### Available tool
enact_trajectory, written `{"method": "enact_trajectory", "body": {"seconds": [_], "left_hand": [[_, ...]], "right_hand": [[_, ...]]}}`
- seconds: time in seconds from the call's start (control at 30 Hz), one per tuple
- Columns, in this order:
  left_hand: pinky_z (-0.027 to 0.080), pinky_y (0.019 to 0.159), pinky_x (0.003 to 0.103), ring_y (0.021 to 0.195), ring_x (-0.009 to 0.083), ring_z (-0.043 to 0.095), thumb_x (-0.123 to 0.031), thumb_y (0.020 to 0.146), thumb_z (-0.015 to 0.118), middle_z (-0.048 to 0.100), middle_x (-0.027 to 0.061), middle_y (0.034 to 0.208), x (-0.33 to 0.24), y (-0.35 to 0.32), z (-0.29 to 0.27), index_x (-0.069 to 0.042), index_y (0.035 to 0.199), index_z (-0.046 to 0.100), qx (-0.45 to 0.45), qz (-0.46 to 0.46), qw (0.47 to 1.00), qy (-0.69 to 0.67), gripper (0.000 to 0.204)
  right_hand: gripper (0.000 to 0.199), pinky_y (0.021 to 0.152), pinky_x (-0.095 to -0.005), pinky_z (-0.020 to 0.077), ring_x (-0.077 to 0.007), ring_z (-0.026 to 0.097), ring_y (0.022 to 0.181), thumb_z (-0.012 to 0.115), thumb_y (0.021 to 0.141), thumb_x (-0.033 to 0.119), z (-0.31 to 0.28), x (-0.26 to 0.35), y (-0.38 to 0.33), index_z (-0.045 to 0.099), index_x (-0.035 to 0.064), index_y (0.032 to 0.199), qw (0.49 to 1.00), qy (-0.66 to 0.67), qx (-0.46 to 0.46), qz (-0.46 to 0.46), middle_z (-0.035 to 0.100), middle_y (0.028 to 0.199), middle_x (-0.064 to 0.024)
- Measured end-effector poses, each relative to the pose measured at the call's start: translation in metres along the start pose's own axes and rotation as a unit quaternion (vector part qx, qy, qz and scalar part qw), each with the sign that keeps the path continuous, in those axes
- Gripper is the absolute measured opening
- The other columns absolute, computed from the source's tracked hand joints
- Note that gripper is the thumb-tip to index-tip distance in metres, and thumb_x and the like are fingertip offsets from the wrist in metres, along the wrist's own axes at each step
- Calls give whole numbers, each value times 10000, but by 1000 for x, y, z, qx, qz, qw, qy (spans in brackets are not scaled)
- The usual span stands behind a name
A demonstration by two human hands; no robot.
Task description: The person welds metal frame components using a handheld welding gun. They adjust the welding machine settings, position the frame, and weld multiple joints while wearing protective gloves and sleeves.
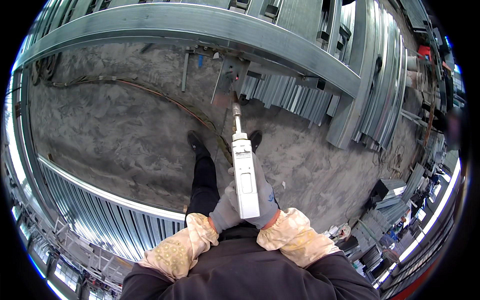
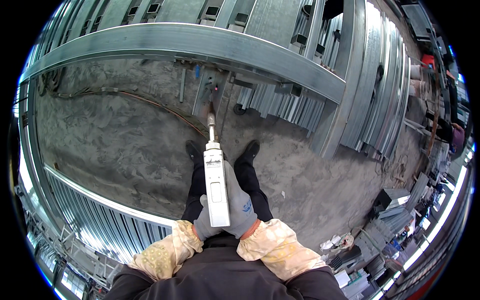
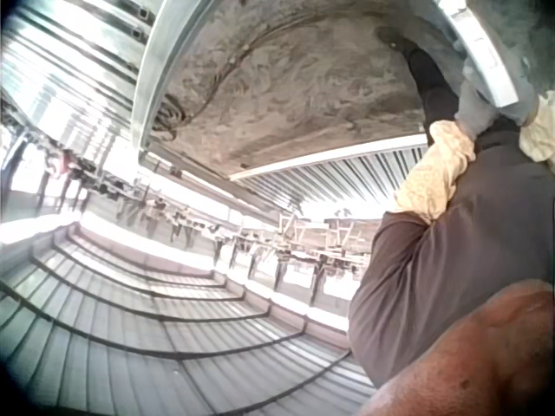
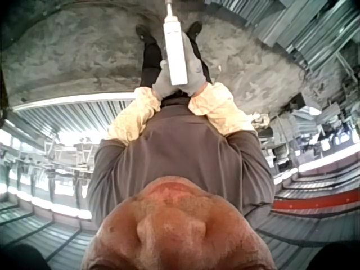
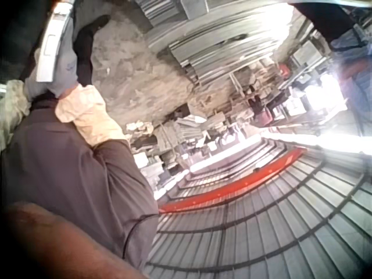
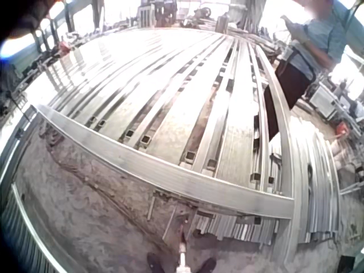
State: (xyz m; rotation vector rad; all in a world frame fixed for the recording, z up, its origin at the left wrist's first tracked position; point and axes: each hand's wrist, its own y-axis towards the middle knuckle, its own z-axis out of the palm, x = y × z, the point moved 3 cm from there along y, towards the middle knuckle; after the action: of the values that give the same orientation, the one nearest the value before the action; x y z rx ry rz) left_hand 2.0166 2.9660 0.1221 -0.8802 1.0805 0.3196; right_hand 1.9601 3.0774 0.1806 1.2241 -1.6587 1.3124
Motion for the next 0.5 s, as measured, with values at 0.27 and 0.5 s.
{"method": "enact_trajectory", "body": {"seconds": [0.27,0.5], "left_hand": [[310,1195,384,1422,264,389,-171,996,621,350,112,1577,42,-7,7,-115,1582,210,112,-19,993,-33,718],[412,1101,398,1306,301,503,-173,908,698,522,144,1399,20,2,-8,-78,1434,457,25,66,997,31,586]], "right_hand": [[852,814,-326,563,-247,691,944,775,861,156,0,-3,-1,283,-19,1535,999,-39,-20,-4,638,1210,-141],[862,794,-340,563,-260,694,932,720,897,165,6,8,12,197,-26,1553,998,-65,2,12,633,1192,-155]]}}
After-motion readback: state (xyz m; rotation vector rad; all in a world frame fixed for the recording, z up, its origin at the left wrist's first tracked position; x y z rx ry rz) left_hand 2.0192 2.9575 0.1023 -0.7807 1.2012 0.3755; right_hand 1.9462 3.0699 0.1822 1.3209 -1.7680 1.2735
